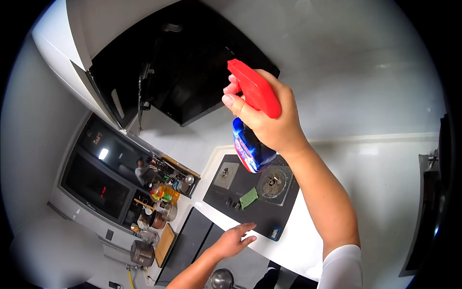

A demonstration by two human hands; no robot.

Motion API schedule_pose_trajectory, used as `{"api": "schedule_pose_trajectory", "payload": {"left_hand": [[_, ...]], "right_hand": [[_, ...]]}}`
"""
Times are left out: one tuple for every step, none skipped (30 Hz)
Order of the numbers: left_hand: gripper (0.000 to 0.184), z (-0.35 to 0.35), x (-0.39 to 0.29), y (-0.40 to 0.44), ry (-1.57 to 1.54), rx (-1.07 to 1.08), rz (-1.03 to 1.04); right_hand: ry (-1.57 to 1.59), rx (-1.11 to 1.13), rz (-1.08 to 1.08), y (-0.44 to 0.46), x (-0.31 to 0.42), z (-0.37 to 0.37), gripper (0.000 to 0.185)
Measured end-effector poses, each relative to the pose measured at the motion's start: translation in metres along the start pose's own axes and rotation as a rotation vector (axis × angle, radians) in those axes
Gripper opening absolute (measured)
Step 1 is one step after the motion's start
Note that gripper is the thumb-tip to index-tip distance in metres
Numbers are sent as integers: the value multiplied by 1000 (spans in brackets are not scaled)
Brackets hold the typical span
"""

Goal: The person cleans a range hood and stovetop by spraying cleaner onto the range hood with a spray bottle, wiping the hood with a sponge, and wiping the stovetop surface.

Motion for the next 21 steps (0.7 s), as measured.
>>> {"api": "schedule_pose_trajectory", "payload": {"left_hand": [[51,0,3,0,3,3,-1],[50,0,5,1,6,5,0],[50,0,4,-1,11,12,2],[50,-1,3,-1,17,19,6],[50,-3,2,-1,24,25,12],[50,-4,1,-2,22,29,14],[50,-5,0,-3,19,33,17],[50,-7,0,-4,16,38,20],[51,-10,0,-5,22,35,31],[51,-13,2,-6,26,31,42],[51,-16,5,-8,26,25,50],[51,-20,6,-11,21,26,54],[51,-25,8,-12,15,23,59],[52,-29,10,-15,8,20,61],[52,-34,14,-18,9,18,64],[52,-39,19,-19,13,9,81],[52,-44,24,-19,24,8,93],[52,-51,30,-21,44,16,98],[52,-58,37,-24,20,11,98],[53,-66,44,-25,9,16,85],[53,-76,49,-25,-10,23,52]], "right_hand": [[-21,-10,-29,0,-1,2,29],[-24,-16,-22,2,-2,4,29],[-26,-23,-15,3,-3,6,29],[-29,-30,-10,5,-3,7,29],[-40,-22,24,8,-2,9,29],[-51,-15,58,11,-2,11,29],[-64,-6,92,12,0,13,29],[-92,-15,77,14,1,16,28],[-120,-21,63,15,2,20,28],[-149,-25,49,15,4,25,27],[-179,-10,43,14,2,30,27],[-207,9,36,13,-3,34,28],[-234,31,28,12,-8,39,28],[-244,42,43,9,-13,44,29],[-253,54,56,7,-18,49,30],[-261,62,70,4,-22,54,32],[-276,75,73,3,-27,60,35],[-254,71,74,2,-34,66,34],[-224,77,110,1,-41,75,34],[-189,74,143,0,-50,82,33],[-160,92,130,-1,-60,90,32]]}}
Point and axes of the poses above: each hand's wrist, its own y-axis towards the middle knuckle, its own z-axis out of the palm, x = y × z, the point moved 3 cm from there along y, towards the middle knuckle, and after that the axes turned 7 degrees about z, right-handed, at the moved point
